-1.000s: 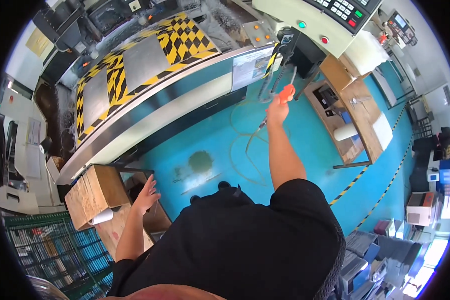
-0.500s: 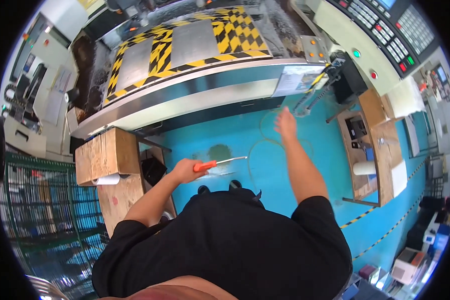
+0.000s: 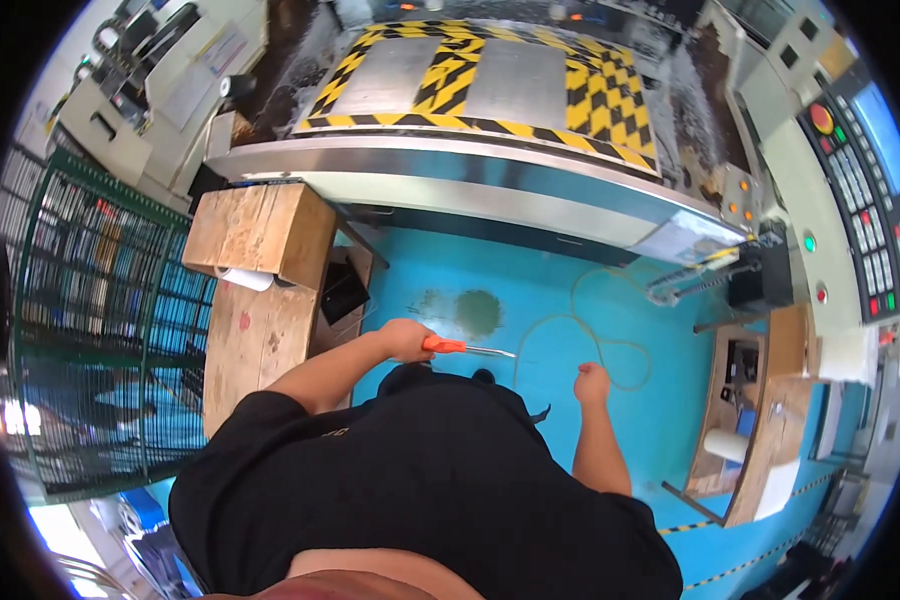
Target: Check technical documentation, handle small electronic or metal components, and use an air blow gun to clean a CNC machine fixture.
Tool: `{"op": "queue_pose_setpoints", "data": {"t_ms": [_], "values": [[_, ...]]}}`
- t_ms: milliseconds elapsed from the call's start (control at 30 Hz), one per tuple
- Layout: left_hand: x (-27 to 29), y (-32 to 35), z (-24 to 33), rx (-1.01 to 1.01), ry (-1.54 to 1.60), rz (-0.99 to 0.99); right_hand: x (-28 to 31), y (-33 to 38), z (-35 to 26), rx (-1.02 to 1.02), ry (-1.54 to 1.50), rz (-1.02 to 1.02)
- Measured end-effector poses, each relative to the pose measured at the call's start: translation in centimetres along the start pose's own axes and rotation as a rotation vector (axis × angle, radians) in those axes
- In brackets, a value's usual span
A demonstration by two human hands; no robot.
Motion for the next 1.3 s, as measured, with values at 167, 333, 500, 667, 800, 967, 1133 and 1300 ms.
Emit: {"op": "queue_pose_setpoints", "data": {"t_ms": [167,333,500,667,800,967,1133,1300], "values": [[3.3,-2.1,-1.2,-0.091,-0.043,0.022,4.3,4.5,-11.0,-0.071,0.334,-0.057],[10.3,-3.4,-1.6,-0.258,0.192,0.269,7.7,10.6,-30.2,0.463,0.324,-0.062],[20.0,0.4,-2.5,-0.551,1.603,0.438,6.9,12.0,-44.8,0.835,-0.464,-0.117],[18.7,11.1,-37.1,-0.796,2.093,1.250,9.1,14.5,-54.1,0.734,0.296,-0.579],[22.1,17.2,-40.9,0.496,1.322,1.409,12.7,10.7,-61.9,0.681,0.244,-0.447],[26.6,12.8,-42.6,0.096,1.018,1.074,8.6,-1.1,-72.4,0.371,0.613,-0.068],[31.2,11.9,-41.7,0.051,0.743,0.973,-0.8,3.3,-82.0,0.677,0.528,-0.248],[33.7,16.1,-41.5,0.124,0.377,1.110,3.9,-2.8,-78.3,0.393,0.595,-0.203]]}}
Point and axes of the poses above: each hand's wrist, its own y-axis away from the middle knuckle, its own x-axis out of the back of the hand, z = x × y, the point moved 6 cm from there along -y, towards the middle knuckle, and after that the axes turned 15 degrees about -x, right-handed, at the moved point
